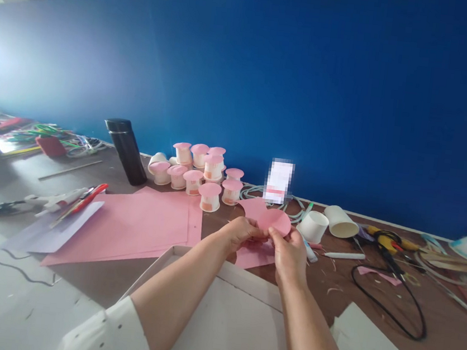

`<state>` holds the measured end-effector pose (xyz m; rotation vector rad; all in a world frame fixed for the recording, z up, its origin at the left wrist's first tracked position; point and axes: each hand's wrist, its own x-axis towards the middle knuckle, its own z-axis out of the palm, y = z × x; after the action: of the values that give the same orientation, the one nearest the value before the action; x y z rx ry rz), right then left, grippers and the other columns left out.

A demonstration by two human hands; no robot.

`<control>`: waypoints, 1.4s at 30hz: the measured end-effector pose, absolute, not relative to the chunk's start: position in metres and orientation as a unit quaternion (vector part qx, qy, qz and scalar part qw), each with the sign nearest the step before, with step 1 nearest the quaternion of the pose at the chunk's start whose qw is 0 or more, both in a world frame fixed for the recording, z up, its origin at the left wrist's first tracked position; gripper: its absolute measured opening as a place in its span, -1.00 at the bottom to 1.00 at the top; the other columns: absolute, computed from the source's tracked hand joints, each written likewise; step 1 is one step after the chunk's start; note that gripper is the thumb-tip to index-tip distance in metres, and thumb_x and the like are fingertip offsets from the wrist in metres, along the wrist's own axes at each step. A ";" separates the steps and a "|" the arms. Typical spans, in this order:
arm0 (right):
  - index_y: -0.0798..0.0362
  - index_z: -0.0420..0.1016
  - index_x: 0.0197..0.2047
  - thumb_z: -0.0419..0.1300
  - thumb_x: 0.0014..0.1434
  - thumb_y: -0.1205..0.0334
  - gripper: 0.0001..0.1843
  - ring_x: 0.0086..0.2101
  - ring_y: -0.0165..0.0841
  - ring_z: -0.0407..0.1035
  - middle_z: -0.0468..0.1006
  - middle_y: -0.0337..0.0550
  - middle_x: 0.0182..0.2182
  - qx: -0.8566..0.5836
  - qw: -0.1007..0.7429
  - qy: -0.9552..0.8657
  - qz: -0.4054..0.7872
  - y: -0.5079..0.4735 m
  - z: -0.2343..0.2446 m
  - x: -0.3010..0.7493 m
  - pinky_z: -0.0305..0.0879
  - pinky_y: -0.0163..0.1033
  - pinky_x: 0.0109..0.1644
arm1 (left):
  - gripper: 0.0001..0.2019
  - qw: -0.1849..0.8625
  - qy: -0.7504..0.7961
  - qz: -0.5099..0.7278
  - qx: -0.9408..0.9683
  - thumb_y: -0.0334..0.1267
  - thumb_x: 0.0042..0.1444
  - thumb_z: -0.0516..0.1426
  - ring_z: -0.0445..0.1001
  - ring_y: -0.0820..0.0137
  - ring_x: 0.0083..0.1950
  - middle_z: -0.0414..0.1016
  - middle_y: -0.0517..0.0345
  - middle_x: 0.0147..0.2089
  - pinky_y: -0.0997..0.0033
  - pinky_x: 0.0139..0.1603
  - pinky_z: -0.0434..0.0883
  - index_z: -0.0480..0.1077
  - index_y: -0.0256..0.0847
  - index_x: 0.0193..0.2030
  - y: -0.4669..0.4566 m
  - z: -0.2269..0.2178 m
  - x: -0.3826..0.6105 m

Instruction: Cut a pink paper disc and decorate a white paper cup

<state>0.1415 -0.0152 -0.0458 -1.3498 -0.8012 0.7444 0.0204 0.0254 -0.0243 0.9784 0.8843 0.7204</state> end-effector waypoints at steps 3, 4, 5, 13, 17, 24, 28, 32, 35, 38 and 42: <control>0.07 0.53 -0.19 0.38 -0.15 0.10 -0.58 -0.38 -0.29 0.46 0.60 -0.17 -0.38 -0.579 0.652 -0.356 0.336 -0.014 -0.048 0.143 0.37 -0.25 -0.31 | -0.83 0.729 0.407 0.327 0.443 -0.34 -0.15 0.35 0.48 0.41 -0.36 0.47 0.14 -0.51 0.37 -0.19 0.44 0.43 -0.29 -0.51 0.026 -0.024 0.021; 0.08 0.53 -0.19 0.38 -0.15 0.11 -0.58 -0.39 -0.30 0.45 0.60 -0.17 -0.39 -0.576 0.655 -0.353 0.338 -0.014 -0.048 0.143 0.37 -0.26 -0.31 | -0.83 0.730 0.406 0.327 0.441 -0.34 -0.15 0.35 0.48 0.40 -0.34 0.48 0.13 -0.49 0.37 -0.17 0.44 0.44 -0.29 -0.50 0.026 -0.024 0.020; 0.08 0.53 -0.19 0.38 -0.15 0.11 -0.59 -0.40 -0.31 0.44 0.59 -0.17 -0.39 -0.573 0.656 -0.351 0.343 -0.014 -0.047 0.142 0.37 -0.27 -0.33 | -0.84 0.733 0.406 0.327 0.437 -0.35 -0.15 0.35 0.49 0.40 -0.33 0.49 0.14 -0.48 0.37 -0.17 0.44 0.44 -0.29 -0.49 0.026 -0.023 0.020; 0.05 0.51 -0.12 0.35 -0.12 0.07 -0.54 -0.33 -0.30 0.45 0.59 -0.15 -0.28 -0.537 0.674 -0.350 0.367 -0.015 -0.042 0.139 0.38 -0.28 -0.34 | -0.80 0.766 0.385 0.319 0.404 -0.37 -0.17 0.37 0.49 0.46 -0.33 0.49 0.13 -0.44 0.46 -0.20 0.41 0.46 -0.32 -0.40 0.028 -0.020 0.017; 0.05 0.54 -0.20 0.35 -0.12 0.07 -0.61 -0.39 -0.30 0.44 0.59 -0.20 -0.38 -0.578 0.653 -0.367 0.323 -0.014 -0.046 0.142 0.35 -0.27 -0.35 | -0.81 0.768 0.381 0.313 0.408 -0.34 -0.15 0.36 0.48 0.45 -0.35 0.49 0.12 -0.46 0.41 -0.17 0.42 0.46 -0.32 -0.41 0.025 -0.020 0.019; 0.08 0.56 -0.19 0.35 -0.13 0.08 -0.59 -0.40 -0.31 0.43 0.59 -0.19 -0.39 -0.602 0.655 -0.352 0.292 -0.014 -0.048 0.143 0.31 -0.28 -0.37 | -0.75 0.756 0.365 0.295 0.457 -0.28 -0.29 0.41 0.48 0.41 -0.30 0.51 0.17 -0.42 0.37 -0.12 0.43 0.48 -0.23 -0.44 0.025 -0.025 0.019; 0.10 0.55 -0.24 0.34 -0.13 0.09 -0.63 -0.44 -0.33 0.40 0.58 -0.19 -0.43 -0.599 0.658 -0.350 0.294 -0.015 -0.045 0.141 0.30 -0.29 -0.39 | -0.79 0.743 0.384 0.314 0.448 -0.25 -0.23 0.39 0.48 0.39 -0.32 0.48 0.20 -0.48 0.38 -0.19 0.43 0.46 -0.20 -0.48 0.026 -0.026 0.021; 0.12 0.53 -0.24 0.34 -0.13 0.09 -0.62 -0.46 -0.35 0.38 0.57 -0.18 -0.44 -0.586 0.659 -0.354 0.312 -0.017 -0.041 0.138 0.30 -0.29 -0.41 | -0.79 0.735 0.406 0.327 0.435 -0.27 -0.20 0.38 0.47 0.38 -0.33 0.45 0.18 -0.51 0.39 -0.26 0.40 0.42 -0.23 -0.52 0.026 -0.025 0.022; 0.12 0.52 -0.25 0.36 -0.14 0.06 -0.60 -0.48 -0.36 0.37 0.56 -0.19 -0.46 -0.586 0.657 -0.357 0.312 -0.018 -0.038 0.136 0.28 -0.30 -0.42 | -0.77 0.734 0.409 0.325 0.434 -0.29 -0.18 0.37 0.44 0.43 -0.37 0.44 0.19 -0.53 0.42 -0.26 0.38 0.39 -0.25 -0.55 0.028 -0.026 0.023; 0.11 0.52 -0.29 0.36 -0.15 0.06 -0.63 -0.49 -0.35 0.37 0.55 -0.19 -0.50 -0.607 0.647 -0.356 0.294 -0.018 -0.038 0.136 0.27 -0.29 -0.44 | -0.78 0.739 0.397 0.332 0.431 -0.29 -0.16 0.36 0.43 0.47 -0.40 0.43 0.21 -0.55 0.45 -0.23 0.37 0.39 -0.26 -0.55 0.029 -0.030 0.024; 0.08 0.54 -0.25 0.37 -0.16 0.06 -0.61 -0.43 -0.29 0.42 0.58 -0.18 -0.45 -0.625 0.640 -0.352 0.276 -0.016 -0.043 0.139 0.31 -0.25 -0.39 | -0.78 0.730 0.392 0.331 0.452 -0.26 -0.17 0.37 0.40 0.49 -0.43 0.43 0.21 -0.55 0.46 -0.26 0.36 0.40 -0.26 -0.54 0.029 -0.033 0.025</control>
<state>0.1387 -0.0157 -0.0429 -1.4255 -0.8031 0.6298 0.0255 0.0294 -0.0334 0.9951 0.8626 0.7284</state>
